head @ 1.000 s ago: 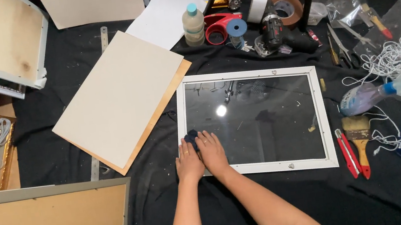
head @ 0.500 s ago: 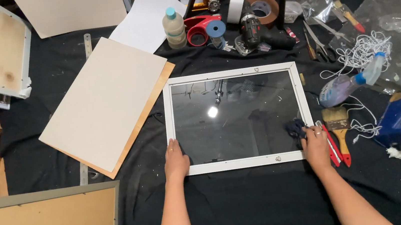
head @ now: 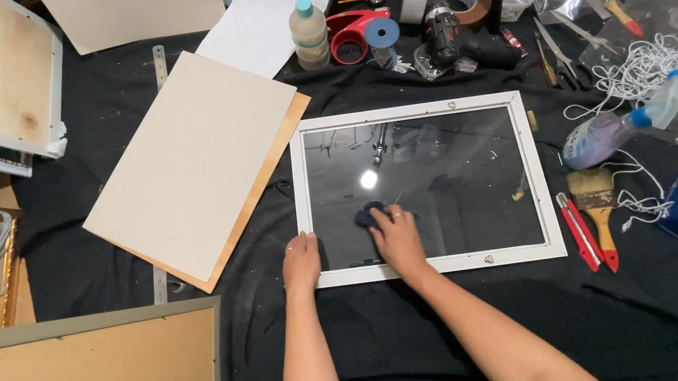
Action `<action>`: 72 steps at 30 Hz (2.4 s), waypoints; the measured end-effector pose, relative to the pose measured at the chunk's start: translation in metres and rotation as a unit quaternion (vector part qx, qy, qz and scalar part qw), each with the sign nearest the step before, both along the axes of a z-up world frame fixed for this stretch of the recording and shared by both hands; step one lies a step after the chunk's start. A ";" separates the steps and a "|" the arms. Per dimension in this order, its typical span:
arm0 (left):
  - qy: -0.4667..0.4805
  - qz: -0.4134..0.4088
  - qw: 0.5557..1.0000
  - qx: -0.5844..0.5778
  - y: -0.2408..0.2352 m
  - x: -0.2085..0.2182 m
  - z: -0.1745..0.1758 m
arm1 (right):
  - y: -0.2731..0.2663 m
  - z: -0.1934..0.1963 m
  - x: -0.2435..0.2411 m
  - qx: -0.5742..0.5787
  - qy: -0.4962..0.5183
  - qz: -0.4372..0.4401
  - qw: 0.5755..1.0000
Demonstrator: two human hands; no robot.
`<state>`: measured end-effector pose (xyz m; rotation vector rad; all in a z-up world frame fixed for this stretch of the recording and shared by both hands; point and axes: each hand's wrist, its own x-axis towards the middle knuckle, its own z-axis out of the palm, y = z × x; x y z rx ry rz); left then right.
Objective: Cleaning the glass of a picture frame and then placing the backing paper and wooden board inside to complete the assembly.
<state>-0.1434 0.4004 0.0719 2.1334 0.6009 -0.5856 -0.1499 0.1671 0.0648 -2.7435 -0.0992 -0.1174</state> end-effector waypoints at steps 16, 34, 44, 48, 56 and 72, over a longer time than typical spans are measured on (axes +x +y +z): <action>0.147 -0.111 0.981 0.069 -0.023 -0.010 0.124 | 0.058 0.033 0.032 0.044 0.059 0.072 0.995; 0.151 -0.123 0.974 0.112 -0.029 -0.013 0.127 | -0.147 0.038 -0.025 -0.138 0.063 0.050 0.987; 0.057 -0.099 0.987 0.109 -0.017 -0.003 0.036 | -0.249 0.003 -0.052 -0.135 0.117 -0.126 0.976; 0.033 -0.121 0.985 0.121 -0.020 0.002 0.024 | -0.153 0.015 -0.041 -0.114 0.115 0.017 0.987; 0.064 -0.124 0.982 0.128 -0.031 -0.008 0.078 | 0.045 0.037 -0.011 -0.055 0.091 0.208 0.972; -0.105 -0.076 0.949 0.286 -0.025 -0.012 0.040 | -0.255 0.020 -0.033 -0.201 0.029 -0.021 0.979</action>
